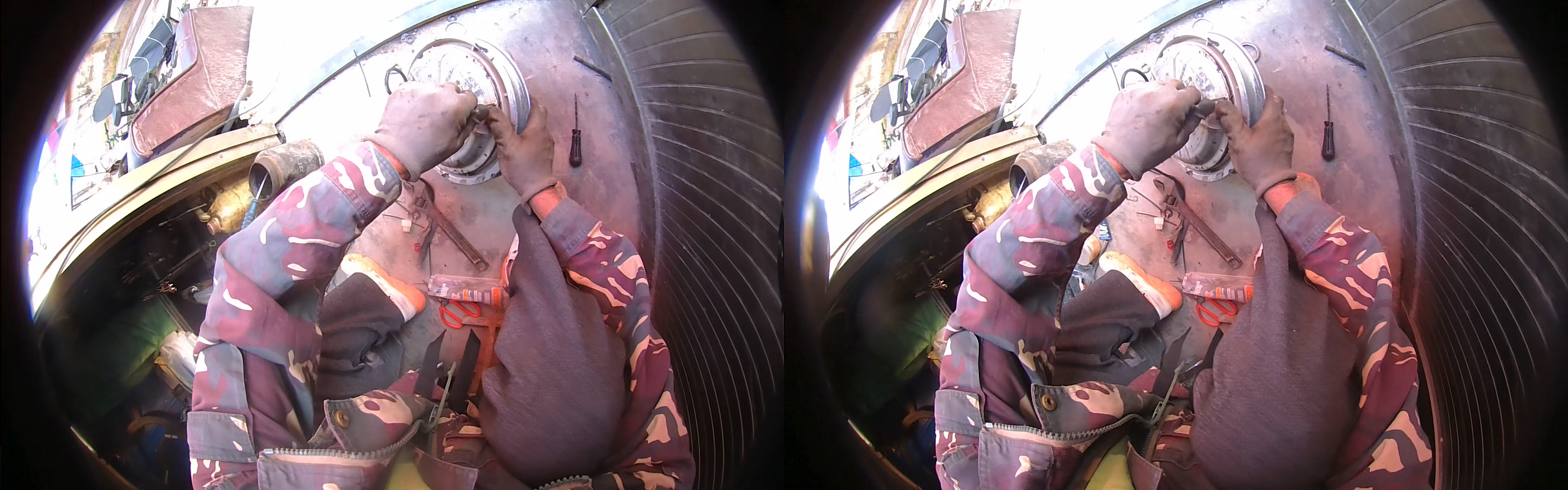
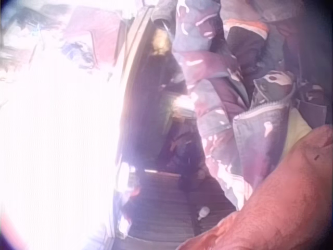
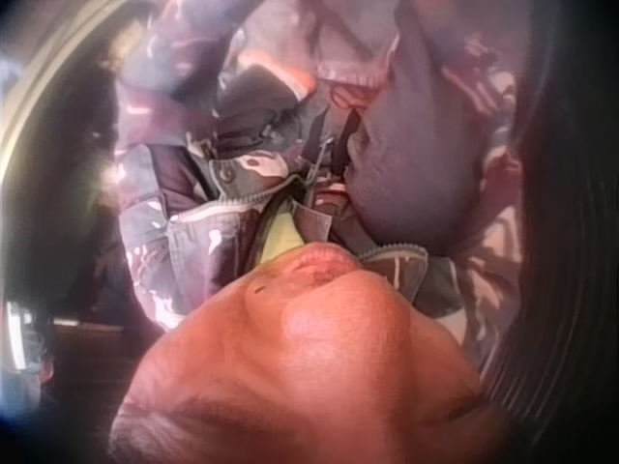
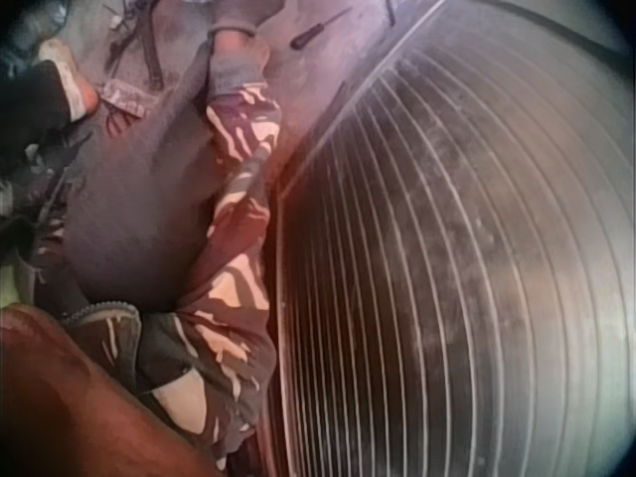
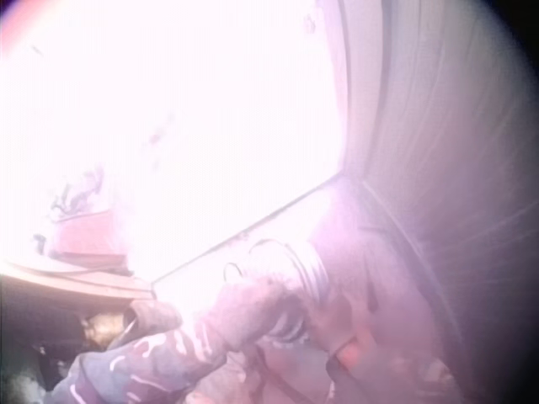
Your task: The person sits on the floor and uses a screwdriver and adjustable wrench to tighten screws on a circular motor housing. They repeatedly adjust the screws and reposition the tool while holding the motor steady.
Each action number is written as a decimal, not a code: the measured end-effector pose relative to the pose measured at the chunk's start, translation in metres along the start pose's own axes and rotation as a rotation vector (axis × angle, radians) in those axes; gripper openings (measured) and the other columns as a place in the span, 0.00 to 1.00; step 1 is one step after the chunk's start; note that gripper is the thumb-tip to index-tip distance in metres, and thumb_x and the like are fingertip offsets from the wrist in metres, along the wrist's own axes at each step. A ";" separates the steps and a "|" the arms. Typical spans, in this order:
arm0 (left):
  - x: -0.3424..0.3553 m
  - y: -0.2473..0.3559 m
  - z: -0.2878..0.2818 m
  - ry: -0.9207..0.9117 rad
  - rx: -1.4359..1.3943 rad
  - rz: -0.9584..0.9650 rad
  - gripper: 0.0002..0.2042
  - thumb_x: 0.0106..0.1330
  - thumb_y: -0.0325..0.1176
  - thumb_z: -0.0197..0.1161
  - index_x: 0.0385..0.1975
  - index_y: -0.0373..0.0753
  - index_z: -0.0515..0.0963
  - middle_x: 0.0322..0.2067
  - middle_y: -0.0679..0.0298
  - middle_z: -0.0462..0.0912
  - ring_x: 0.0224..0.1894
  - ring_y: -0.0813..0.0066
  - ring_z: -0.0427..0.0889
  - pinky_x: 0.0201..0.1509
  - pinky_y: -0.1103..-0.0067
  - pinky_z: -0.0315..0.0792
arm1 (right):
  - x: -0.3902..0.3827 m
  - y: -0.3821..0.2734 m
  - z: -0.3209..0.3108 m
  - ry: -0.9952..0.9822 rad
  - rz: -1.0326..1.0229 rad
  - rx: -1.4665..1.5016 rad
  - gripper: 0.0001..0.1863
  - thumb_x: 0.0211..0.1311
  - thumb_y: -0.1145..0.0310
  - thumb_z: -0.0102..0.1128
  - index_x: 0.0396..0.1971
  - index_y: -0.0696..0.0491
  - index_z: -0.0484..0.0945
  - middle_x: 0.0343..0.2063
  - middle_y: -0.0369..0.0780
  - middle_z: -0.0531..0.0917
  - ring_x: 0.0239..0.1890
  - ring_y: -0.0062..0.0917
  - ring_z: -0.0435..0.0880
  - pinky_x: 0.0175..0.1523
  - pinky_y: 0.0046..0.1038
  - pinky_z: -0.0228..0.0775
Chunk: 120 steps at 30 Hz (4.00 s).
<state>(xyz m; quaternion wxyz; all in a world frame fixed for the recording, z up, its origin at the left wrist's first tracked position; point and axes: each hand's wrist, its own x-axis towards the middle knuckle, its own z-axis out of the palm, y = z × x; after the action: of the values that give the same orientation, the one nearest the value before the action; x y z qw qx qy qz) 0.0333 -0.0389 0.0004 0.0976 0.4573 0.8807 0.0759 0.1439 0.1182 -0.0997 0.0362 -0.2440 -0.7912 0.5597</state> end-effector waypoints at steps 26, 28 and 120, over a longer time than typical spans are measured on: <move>-0.006 0.038 -0.012 -0.187 -1.345 -1.089 0.25 0.86 0.52 0.52 0.41 0.34 0.84 0.24 0.65 0.84 0.20 0.78 0.77 0.25 0.80 0.71 | -0.002 -0.002 0.000 0.010 0.049 0.026 0.44 0.64 0.41 0.74 0.64 0.64 0.72 0.49 0.58 0.88 0.54 0.51 0.90 0.60 0.44 0.80; -0.004 0.040 -0.014 -0.206 -1.198 -1.084 0.24 0.84 0.52 0.55 0.39 0.34 0.85 0.24 0.65 0.84 0.20 0.77 0.77 0.26 0.78 0.72 | -0.001 -0.003 -0.001 -0.005 0.051 0.007 0.44 0.64 0.42 0.74 0.64 0.64 0.71 0.50 0.59 0.87 0.54 0.51 0.90 0.60 0.44 0.80; -0.013 0.006 -0.020 -0.044 0.151 0.105 0.17 0.74 0.46 0.67 0.27 0.41 0.81 0.24 0.57 0.82 0.29 0.52 0.86 0.35 0.58 0.79 | -0.003 0.010 0.003 -0.027 -0.015 0.052 0.45 0.64 0.41 0.73 0.66 0.63 0.70 0.53 0.58 0.84 0.56 0.54 0.87 0.62 0.45 0.79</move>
<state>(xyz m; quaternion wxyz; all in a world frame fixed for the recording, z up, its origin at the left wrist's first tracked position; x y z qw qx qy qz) 0.0409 -0.0468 0.0225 0.0781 0.5104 0.8564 0.0042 0.1492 0.1170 -0.1094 0.0362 -0.2296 -0.7787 0.5828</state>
